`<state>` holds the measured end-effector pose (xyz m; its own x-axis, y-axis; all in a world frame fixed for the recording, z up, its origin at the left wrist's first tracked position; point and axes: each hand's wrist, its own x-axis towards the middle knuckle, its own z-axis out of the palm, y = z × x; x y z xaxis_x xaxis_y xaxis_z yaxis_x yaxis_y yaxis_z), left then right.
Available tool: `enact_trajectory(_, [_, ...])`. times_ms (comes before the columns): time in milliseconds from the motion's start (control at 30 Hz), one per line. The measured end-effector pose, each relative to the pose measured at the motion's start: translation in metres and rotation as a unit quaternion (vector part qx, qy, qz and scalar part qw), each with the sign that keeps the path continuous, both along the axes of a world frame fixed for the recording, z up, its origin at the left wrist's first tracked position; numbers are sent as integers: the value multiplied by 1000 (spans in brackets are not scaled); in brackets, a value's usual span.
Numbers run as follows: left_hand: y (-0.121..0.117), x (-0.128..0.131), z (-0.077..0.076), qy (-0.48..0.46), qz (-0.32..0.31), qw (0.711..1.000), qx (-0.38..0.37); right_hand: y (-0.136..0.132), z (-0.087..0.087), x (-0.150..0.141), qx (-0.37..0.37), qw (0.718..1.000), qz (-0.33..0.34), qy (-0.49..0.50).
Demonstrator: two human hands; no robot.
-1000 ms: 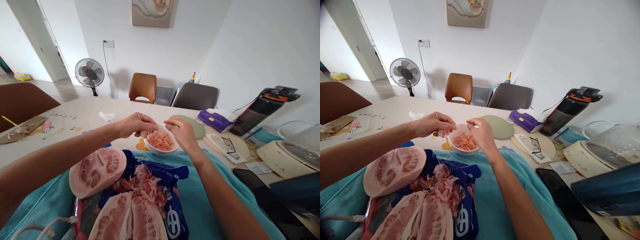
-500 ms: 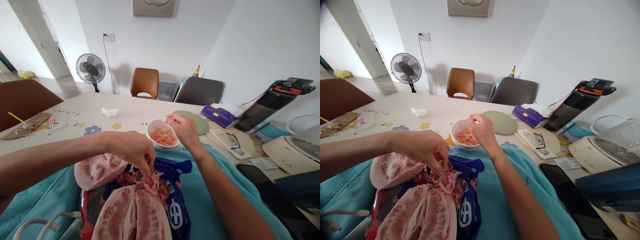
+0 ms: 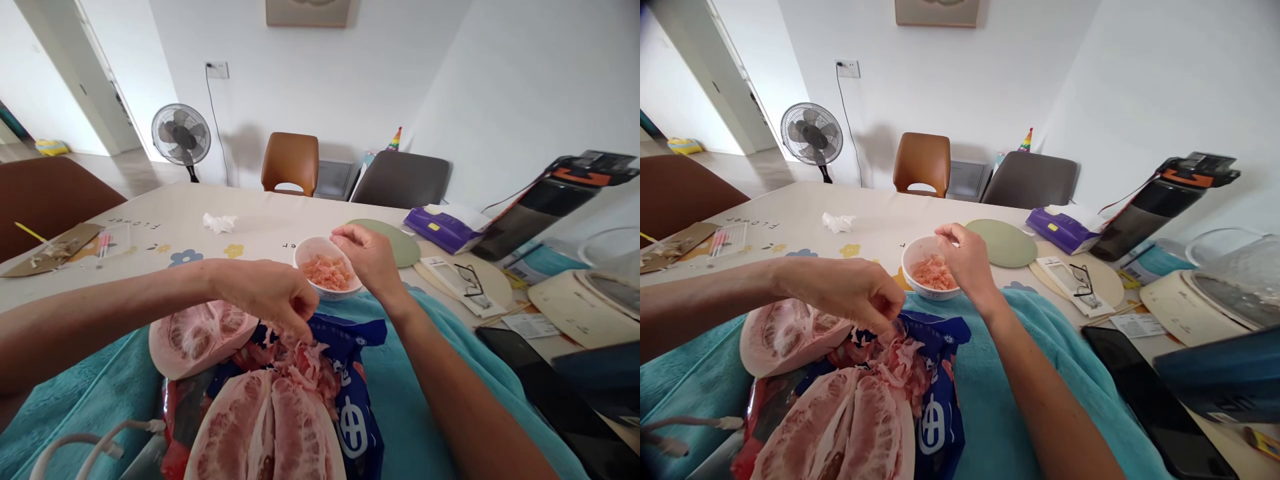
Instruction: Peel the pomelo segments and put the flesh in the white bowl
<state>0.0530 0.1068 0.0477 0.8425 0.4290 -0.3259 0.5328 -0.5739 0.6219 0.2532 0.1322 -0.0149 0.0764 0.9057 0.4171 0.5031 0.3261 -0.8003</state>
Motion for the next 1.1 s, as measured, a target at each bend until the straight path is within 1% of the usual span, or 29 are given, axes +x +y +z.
enact_trajectory(33, [3, 1, -1, -36, 32, 999, -23, -1, 1, 0, 5, 1000, 1, 8])
enact_trajectory(100, [13, 4, -4, -121, 133, 981, -67, -3, 4, -2, 17, 1000, 3, 22])
enact_trajectory(133, [20, 6, -5, -154, 193, 965, -93, -5, 5, -2, 23, 999, 7, 32])
enact_trajectory(167, [27, 8, -6, -186, 236, 945, -127, -6, 7, -3, 28, 998, 14, 45])
enact_trajectory(200, [35, 11, -8, -216, 260, 927, -164, -7, 8, -4, 31, 997, 24, 63])
enact_trajectory(267, [51, 15, -12, -260, 293, 887, -245, -10, 11, -5, 26, 992, 50, 109])
enact_trajectory(333, [62, 18, -16, -301, 300, 850, -310, -13, 13, -7, 8, 986, 80, 145])
enact_trajectory(367, [65, 19, -18, -318, 303, 836, -328, -15, 14, -8, -2, 984, 92, 154])
enact_trajectory(433, [68, 21, -21, -342, 306, 821, -339, -19, 17, -10, -22, 981, 111, 158])
enact_trajectory(533, [65, 23, -23, -364, 309, 816, -327, -23, 22, -13, -61, 977, 129, 160])
enact_trajectory(600, [61, 25, -23, -376, 313, 812, -318, -26, 25, -15, -94, 970, 136, 178])
enact_trajectory(733, [55, 28, -23, -401, 326, 810, -278, -28, 27, -18, -132, 958, 125, 221])
enact_trajectory(833, [53, 30, -25, -407, 325, 819, -241, -27, 26, -19, -151, 957, 110, 220])
enact_trajectory(933, [53, 28, -26, -402, 295, 840, -215, -26, 25, -17, -150, 966, 86, 190])
enact_trajectory(1100, [53, 23, -24, -386, 251, 867, -192, -28, 26, -16, -134, 986, 61, 76])
